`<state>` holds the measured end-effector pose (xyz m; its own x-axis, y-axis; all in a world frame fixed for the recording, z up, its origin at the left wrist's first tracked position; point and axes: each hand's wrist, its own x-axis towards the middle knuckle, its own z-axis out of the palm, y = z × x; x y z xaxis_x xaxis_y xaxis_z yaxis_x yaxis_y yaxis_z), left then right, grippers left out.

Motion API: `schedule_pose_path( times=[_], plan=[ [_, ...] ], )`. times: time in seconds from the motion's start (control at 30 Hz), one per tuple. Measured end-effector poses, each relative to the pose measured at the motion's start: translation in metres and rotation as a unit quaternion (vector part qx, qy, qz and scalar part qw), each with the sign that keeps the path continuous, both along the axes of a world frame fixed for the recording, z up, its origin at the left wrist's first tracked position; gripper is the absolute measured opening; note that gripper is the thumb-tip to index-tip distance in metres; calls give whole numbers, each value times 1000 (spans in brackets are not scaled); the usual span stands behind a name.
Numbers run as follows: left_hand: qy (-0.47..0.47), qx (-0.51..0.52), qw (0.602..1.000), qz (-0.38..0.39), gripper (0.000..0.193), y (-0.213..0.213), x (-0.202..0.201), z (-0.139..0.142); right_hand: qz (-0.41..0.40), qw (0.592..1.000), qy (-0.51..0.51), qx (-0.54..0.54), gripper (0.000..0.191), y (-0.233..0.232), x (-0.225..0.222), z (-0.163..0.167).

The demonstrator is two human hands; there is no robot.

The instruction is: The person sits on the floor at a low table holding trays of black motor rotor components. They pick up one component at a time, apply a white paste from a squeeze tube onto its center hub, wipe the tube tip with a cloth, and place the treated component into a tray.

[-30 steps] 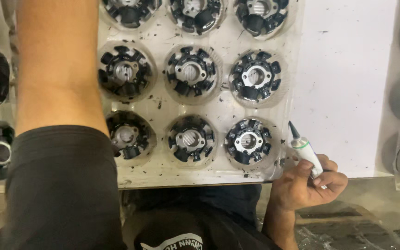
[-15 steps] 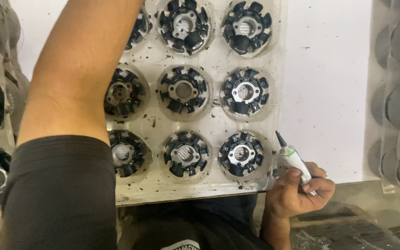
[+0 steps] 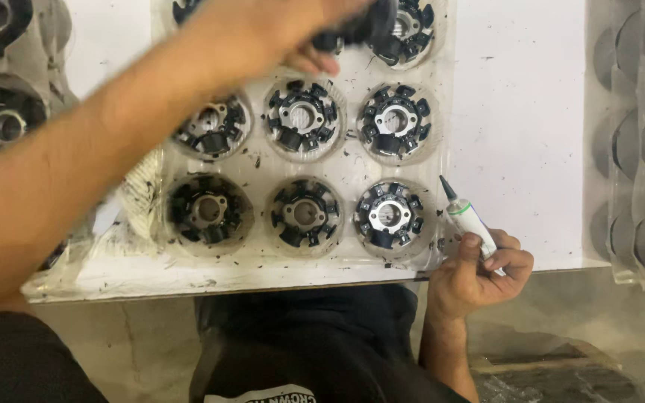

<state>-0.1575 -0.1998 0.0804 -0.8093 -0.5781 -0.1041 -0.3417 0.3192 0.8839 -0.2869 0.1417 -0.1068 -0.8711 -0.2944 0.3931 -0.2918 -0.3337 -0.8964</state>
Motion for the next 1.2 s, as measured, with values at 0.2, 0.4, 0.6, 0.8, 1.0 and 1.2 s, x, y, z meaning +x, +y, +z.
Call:
schedule_pose_path(
  times=[0.2,0.4,0.6,0.8,1.0,1.2],
  plan=[
    [308,174,932,-74,48,119,112,2,4,998,-23,-58,38,4,11,14],
    [564,506,650,62,69,179,136,-48,53,993,-42,-97,39,18,46,45],
    [609,428,665,55,52,215,150,-72,163,980,-62,-99,44,44,104,64],
    [485,189,848,96,45,244,155,-67,109,987,115,-7,47,56,144,78],
    [494,126,856,88,43,242,155,-57,80,968,213,108,47,61,155,93],
    [493,127,858,66,35,237,160,-59,61,958,255,118,46,54,160,94]
  ],
)
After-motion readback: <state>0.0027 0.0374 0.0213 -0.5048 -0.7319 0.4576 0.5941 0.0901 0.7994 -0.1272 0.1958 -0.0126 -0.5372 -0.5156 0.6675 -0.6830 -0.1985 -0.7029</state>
